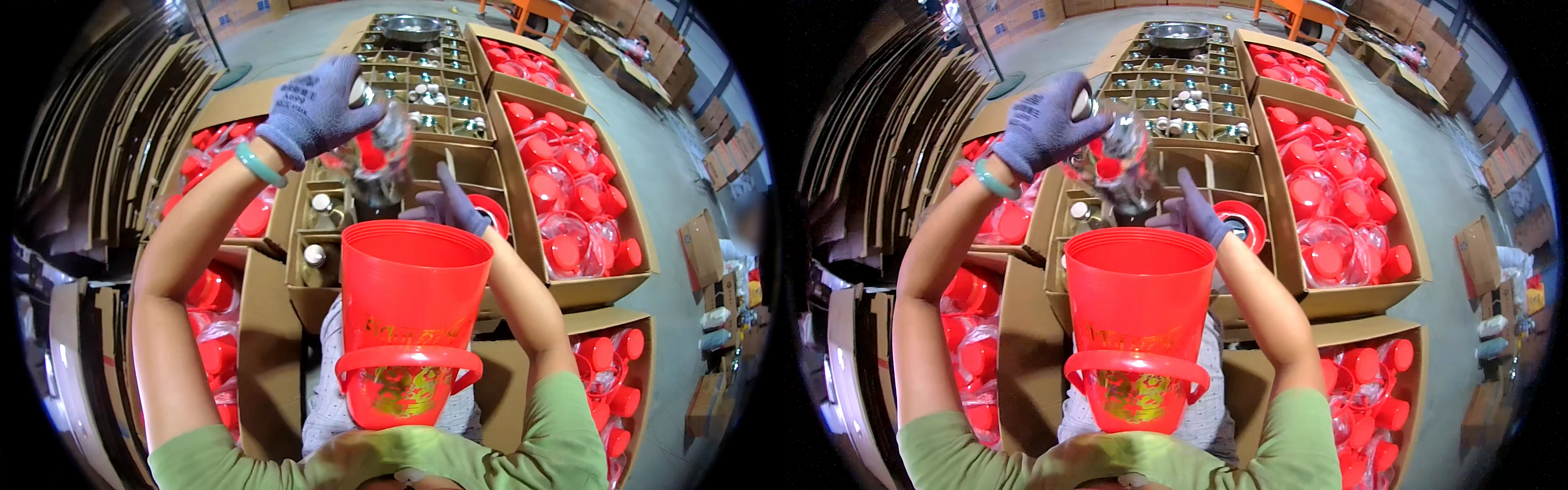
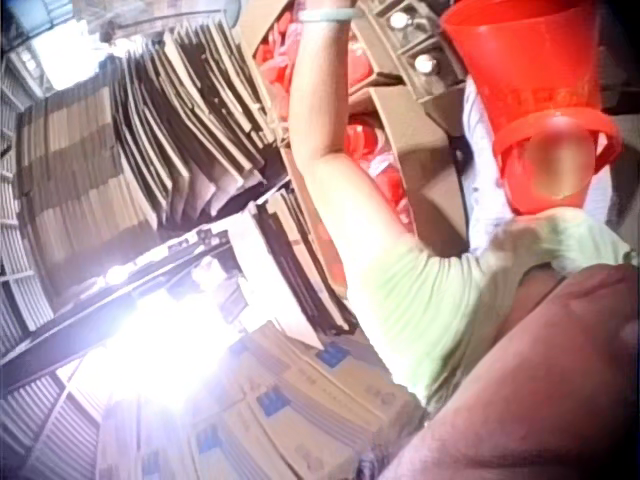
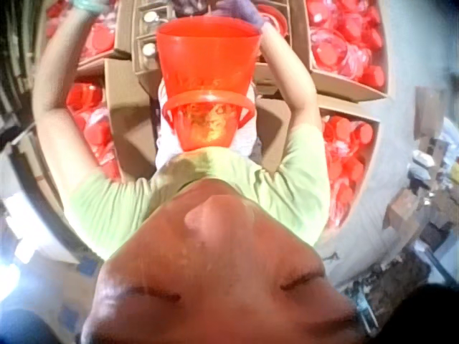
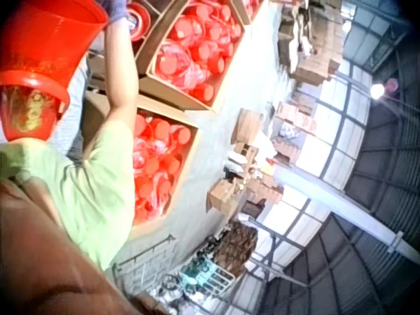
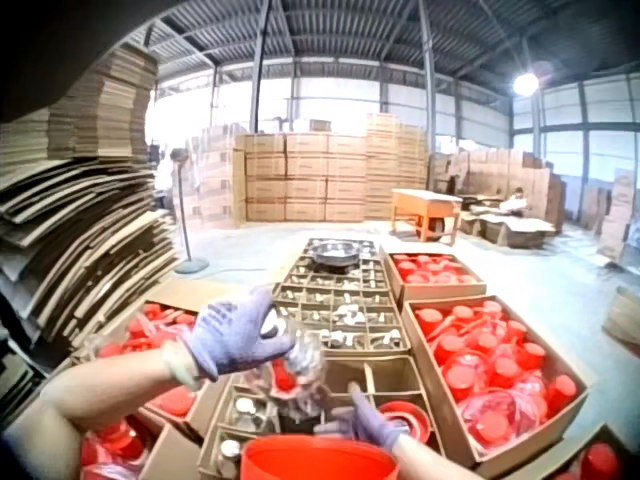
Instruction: The person assembles red plastic buckets by inserting a cylindrical insert into the bucket body and securing a lid. They handle the buckets one at a time, placing the completed units into a cardboard box.
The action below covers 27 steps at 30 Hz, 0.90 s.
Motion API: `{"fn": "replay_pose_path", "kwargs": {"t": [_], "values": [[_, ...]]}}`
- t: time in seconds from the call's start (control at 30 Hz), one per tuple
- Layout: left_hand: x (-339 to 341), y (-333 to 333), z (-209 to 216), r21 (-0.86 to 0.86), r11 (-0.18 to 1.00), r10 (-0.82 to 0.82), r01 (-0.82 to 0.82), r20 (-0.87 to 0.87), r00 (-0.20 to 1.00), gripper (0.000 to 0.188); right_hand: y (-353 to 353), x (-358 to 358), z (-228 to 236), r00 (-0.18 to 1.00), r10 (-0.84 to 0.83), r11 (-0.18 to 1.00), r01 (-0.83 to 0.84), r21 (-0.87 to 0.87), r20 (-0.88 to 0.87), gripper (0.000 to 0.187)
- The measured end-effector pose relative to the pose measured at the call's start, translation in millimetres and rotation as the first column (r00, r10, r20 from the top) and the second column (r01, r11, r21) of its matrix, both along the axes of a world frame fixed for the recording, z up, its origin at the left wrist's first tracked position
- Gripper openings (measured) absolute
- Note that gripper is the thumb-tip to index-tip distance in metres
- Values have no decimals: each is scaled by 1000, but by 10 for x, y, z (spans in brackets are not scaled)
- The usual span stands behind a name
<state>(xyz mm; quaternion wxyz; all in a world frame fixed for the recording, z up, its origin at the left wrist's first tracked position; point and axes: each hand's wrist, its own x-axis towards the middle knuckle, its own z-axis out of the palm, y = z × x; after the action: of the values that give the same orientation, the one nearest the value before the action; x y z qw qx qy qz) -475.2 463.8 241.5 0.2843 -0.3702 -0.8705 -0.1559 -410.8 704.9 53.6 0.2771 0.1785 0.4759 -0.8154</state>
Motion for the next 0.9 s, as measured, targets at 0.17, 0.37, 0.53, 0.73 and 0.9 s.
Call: {"fn": "replay_pose_path", "kwargs": {"t": [0.17,0.37,0.53,0.73,0.9], "values": [[1024,-38,501,-120,950,-304,289,-135,943,55,-307,-216,871,753,-231,896,-83,-436,-617,96],[466,-132,-117,467,826,-437,316,175,882,74,93,-260,965,802,-170,851,-173,-495,-572,64],[751,-220,-443,787,609,-611,99,386,691,80,35,477,993,755,87,985,-164,-58,-650,99],[1157,-351,-835,666,744,-478,-54,587,653,25,-30,925,876,830,169,982,-189,17,-532,81],[1018,-451,-473,537,799,-575,271,549,607,36,613,779,398,869,-331,878,426,217,-367,56]]}}
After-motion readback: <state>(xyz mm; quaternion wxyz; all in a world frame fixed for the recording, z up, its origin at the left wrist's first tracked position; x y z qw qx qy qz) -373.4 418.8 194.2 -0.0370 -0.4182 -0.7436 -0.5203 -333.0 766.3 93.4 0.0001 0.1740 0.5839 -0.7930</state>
